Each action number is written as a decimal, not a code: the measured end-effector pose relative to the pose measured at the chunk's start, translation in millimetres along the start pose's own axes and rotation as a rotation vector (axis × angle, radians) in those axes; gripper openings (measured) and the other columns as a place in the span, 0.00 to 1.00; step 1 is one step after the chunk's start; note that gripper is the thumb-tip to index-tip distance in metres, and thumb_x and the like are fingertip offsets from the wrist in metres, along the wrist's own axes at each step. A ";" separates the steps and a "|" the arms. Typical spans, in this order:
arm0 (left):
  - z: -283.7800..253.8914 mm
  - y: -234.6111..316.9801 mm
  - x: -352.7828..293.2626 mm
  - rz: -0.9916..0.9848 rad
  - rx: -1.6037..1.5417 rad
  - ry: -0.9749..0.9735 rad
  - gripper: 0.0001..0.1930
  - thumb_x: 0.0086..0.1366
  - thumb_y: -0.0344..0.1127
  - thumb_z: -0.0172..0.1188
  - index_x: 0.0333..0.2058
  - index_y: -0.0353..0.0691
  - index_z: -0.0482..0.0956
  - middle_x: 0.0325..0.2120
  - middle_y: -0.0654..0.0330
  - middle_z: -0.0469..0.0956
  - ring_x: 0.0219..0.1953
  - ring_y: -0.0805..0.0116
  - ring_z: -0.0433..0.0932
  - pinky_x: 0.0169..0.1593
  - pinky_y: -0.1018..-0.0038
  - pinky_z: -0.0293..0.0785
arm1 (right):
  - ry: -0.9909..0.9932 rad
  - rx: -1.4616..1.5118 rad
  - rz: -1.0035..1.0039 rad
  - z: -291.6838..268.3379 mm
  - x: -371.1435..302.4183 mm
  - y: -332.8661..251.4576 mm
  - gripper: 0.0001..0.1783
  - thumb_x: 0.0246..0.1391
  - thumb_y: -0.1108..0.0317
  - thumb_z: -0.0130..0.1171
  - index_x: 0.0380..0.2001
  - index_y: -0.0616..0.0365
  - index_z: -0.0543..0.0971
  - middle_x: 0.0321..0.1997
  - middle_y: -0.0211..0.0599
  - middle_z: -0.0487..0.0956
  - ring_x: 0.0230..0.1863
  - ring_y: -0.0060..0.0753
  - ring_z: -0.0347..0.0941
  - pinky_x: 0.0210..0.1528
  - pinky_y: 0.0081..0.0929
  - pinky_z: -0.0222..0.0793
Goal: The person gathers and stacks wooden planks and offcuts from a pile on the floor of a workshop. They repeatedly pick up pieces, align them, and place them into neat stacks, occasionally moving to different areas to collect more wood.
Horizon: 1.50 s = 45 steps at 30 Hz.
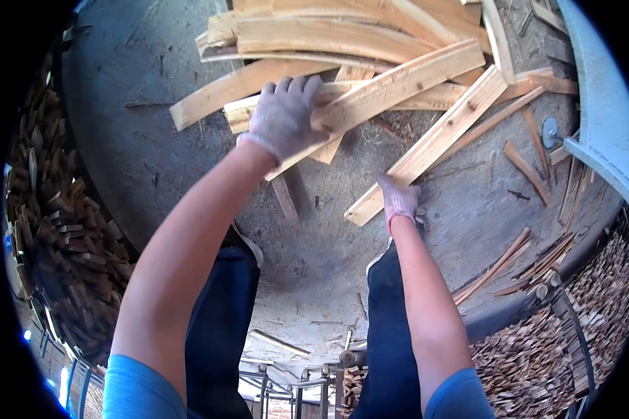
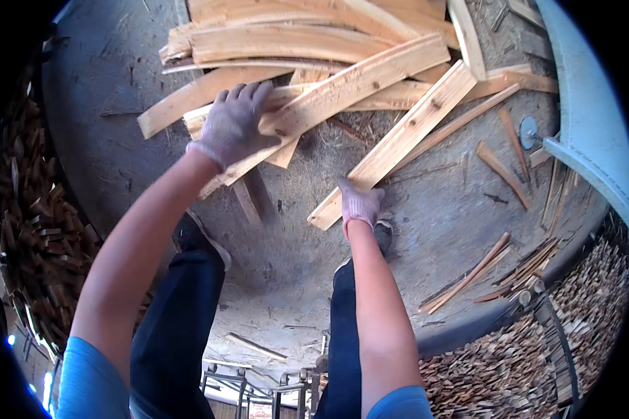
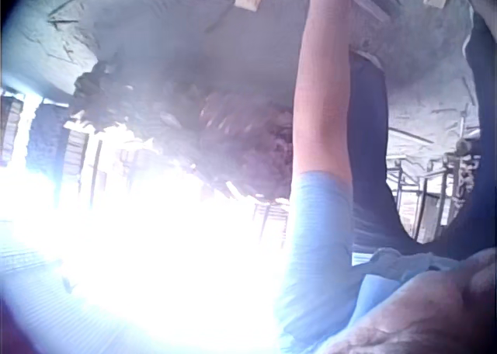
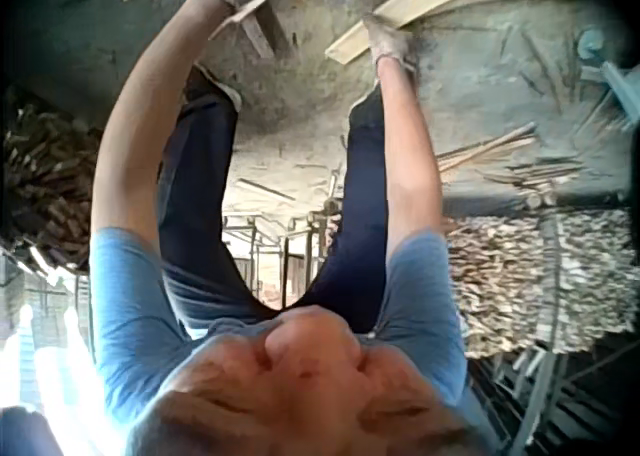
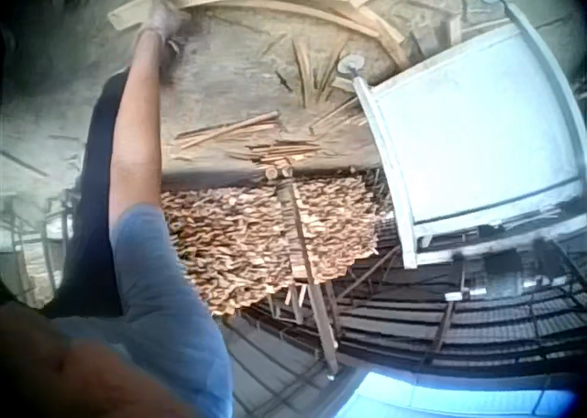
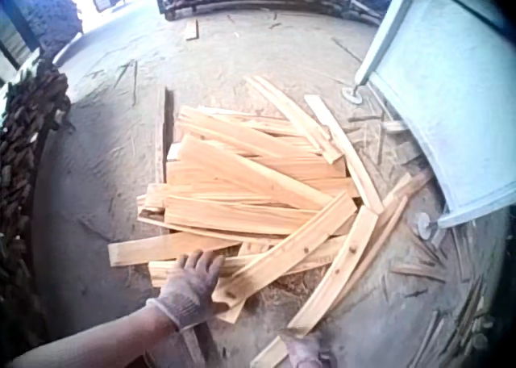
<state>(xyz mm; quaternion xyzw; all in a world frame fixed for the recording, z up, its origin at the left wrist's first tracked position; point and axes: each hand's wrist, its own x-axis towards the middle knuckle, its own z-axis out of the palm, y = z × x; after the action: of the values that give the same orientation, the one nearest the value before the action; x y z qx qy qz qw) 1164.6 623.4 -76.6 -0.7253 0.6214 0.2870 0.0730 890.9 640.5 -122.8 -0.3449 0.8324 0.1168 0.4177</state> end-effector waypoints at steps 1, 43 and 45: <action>14.4 -8.5 7.1 -0.030 0.006 0.090 0.40 0.53 0.61 0.69 0.56 0.40 0.70 0.51 0.48 0.77 0.55 0.53 0.76 0.60 0.61 0.70 | 0.029 0.016 -0.004 11.5 1.6 -1.7 0.51 0.42 0.48 0.75 0.56 0.80 0.65 0.58 0.68 0.74 0.56 0.55 0.76 0.61 0.37 0.69; -150.8 194.3 -301.2 -0.811 -2.164 -1.010 0.40 0.68 0.57 0.59 0.64 0.26 0.62 0.54 0.48 0.75 0.53 0.63 0.78 0.57 0.70 0.75 | -0.806 0.112 0.210 -281.0 -284.6 7.6 0.33 0.59 0.53 0.63 0.60 0.68 0.72 0.55 0.47 0.80 0.55 0.35 0.76 0.57 0.32 0.73; -85.9 183.4 -308.7 -0.895 -2.449 -0.989 0.37 0.68 0.55 0.60 0.63 0.29 0.63 0.54 0.48 0.76 0.52 0.61 0.80 0.56 0.68 0.78 | -0.868 0.249 0.341 -243.3 -251.8 10.9 0.33 0.57 0.55 0.68 0.57 0.68 0.75 0.54 0.45 0.80 0.53 0.33 0.78 0.60 0.29 0.72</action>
<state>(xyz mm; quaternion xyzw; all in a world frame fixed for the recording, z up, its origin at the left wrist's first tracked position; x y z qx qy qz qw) 1000.2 809.3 196.8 -0.2866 -0.3937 0.8178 -0.3066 838.0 651.1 223.3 -0.0702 0.6335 0.2165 0.7395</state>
